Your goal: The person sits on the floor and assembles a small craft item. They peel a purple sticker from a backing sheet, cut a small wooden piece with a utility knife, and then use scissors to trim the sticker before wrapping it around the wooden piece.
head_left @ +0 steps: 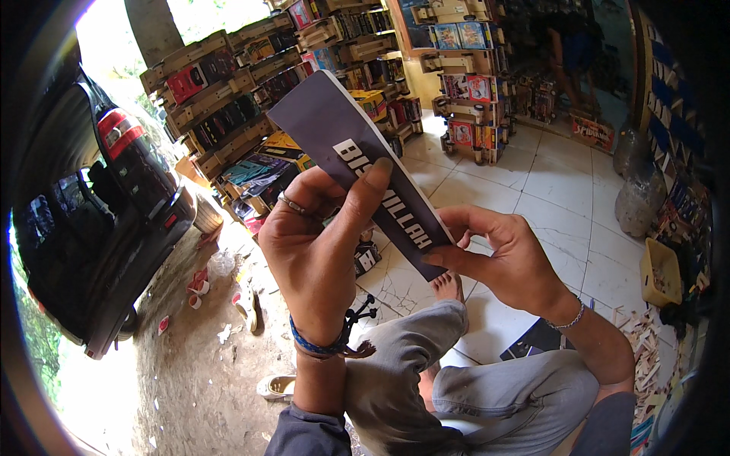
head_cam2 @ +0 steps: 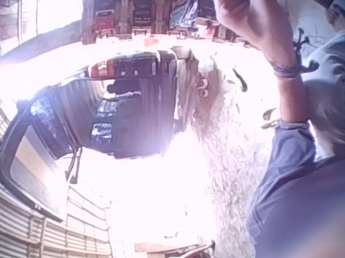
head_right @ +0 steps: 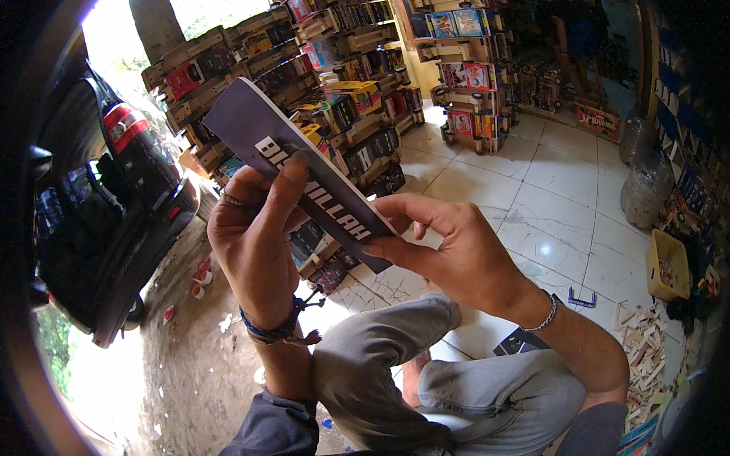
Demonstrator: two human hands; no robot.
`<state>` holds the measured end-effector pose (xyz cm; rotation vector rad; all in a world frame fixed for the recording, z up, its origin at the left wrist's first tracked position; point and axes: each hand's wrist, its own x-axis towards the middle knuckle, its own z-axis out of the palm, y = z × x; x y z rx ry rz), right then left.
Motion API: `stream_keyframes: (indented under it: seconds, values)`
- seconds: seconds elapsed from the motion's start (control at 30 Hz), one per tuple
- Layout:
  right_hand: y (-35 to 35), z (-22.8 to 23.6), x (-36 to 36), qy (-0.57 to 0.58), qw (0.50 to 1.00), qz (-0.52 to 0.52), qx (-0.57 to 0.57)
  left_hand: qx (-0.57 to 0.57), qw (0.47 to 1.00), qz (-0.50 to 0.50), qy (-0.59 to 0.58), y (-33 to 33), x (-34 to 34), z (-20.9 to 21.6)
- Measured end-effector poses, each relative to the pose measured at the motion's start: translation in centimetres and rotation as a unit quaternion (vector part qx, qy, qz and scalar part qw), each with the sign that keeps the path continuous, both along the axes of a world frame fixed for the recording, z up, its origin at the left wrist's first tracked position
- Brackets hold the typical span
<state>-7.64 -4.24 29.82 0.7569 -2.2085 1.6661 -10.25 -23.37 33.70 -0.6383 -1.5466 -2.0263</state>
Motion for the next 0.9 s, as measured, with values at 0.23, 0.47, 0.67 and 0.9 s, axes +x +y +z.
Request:
stream_keyframes:
  seconds: [0.23, 0.47, 0.67, 0.9]
  values:
    - [0.04, 0.05, -0.01, -0.007, 1.000, 0.003, -0.005, 0.000, 1.000, 0.006, 0.000, 0.03, -0.08, 0.03]
    - [0.01, 0.15, 0.07, -0.009, 1.000, -0.001, 0.001, 0.010, 1.000, -0.005, -0.005, 0.22, 0.37, 0.31]
    - [0.03, 0.12, 0.03, -0.014, 1.000, 0.002, 0.003, 0.023, 0.999, -0.022, -0.010, 0.29, 0.38, 0.38]
    - [0.03, 0.10, -0.05, -0.010, 1.000, 0.001, 0.008, 0.021, 1.000, 0.001, -0.006, 0.10, 0.11, 0.04]
